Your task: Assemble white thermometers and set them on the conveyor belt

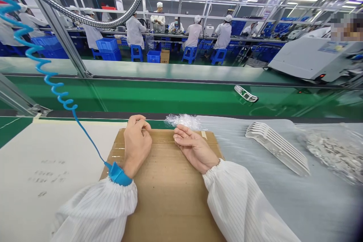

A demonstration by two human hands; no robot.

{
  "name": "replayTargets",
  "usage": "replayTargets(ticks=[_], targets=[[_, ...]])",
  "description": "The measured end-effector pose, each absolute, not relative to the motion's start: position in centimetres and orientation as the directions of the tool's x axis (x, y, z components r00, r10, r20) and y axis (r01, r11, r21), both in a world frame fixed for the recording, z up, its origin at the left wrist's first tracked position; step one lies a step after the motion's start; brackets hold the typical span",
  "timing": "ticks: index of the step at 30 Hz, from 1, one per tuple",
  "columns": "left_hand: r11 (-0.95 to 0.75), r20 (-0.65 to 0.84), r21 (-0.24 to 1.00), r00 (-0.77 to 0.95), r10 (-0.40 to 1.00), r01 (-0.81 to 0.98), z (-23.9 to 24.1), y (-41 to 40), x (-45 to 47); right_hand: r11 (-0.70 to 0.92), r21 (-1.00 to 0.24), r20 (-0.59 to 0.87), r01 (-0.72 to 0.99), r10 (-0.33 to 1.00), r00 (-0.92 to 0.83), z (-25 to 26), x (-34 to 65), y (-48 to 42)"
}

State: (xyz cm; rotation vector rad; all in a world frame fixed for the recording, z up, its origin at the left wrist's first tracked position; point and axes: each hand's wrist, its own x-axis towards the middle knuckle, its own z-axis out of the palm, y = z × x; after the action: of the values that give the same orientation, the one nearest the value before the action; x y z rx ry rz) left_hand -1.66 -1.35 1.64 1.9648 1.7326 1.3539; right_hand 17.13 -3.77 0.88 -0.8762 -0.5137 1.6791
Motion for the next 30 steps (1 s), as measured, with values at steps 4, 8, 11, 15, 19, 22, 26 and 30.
replayTargets(ticks=[4,8,11,15,19,22,26,30], targets=[[-0.304,0.5,0.659,-0.098,0.86,0.688,1.73,-1.44,-1.59,-0.288,-0.725,-0.291,-0.625,0.951,-0.102,0.93,17.1,-3.83],[-0.316,0.523,0.643,-0.098,0.847,0.698,1.52,-1.37,-1.6,-0.289,-0.723,-0.285,-0.627,0.952,-0.11,0.98,17.1,-3.78],[-0.316,0.528,0.629,-0.091,0.844,0.71,1.31,-1.29,-1.64,-0.289,-0.723,-0.283,-0.627,0.953,-0.112,0.93,17.12,-3.74],[-0.305,0.518,0.63,-0.093,0.851,0.714,1.22,-1.17,-1.72,-0.288,-0.724,-0.283,-0.627,0.953,-0.11,0.86,17.13,-3.75],[-0.3,0.514,0.629,-0.094,0.853,0.717,1.23,-1.1,-1.77,-0.289,-0.725,-0.284,-0.625,0.952,-0.111,0.9,17.08,-3.79],[-0.303,0.518,0.63,-0.096,0.85,0.715,1.22,-1.12,-1.77,-0.287,-0.72,-0.284,-0.632,0.953,-0.11,0.92,17.06,-3.77],[-0.303,0.515,0.633,-0.094,0.852,0.713,1.26,-1.18,-1.76,-0.289,-0.714,-0.289,-0.638,0.951,-0.108,0.96,17.07,-3.72],[-0.308,0.519,0.628,-0.09,0.85,0.715,1.26,-1.18,-1.76,-0.292,-0.72,-0.292,-0.629,0.95,-0.107,1.05,17.07,-3.75]])
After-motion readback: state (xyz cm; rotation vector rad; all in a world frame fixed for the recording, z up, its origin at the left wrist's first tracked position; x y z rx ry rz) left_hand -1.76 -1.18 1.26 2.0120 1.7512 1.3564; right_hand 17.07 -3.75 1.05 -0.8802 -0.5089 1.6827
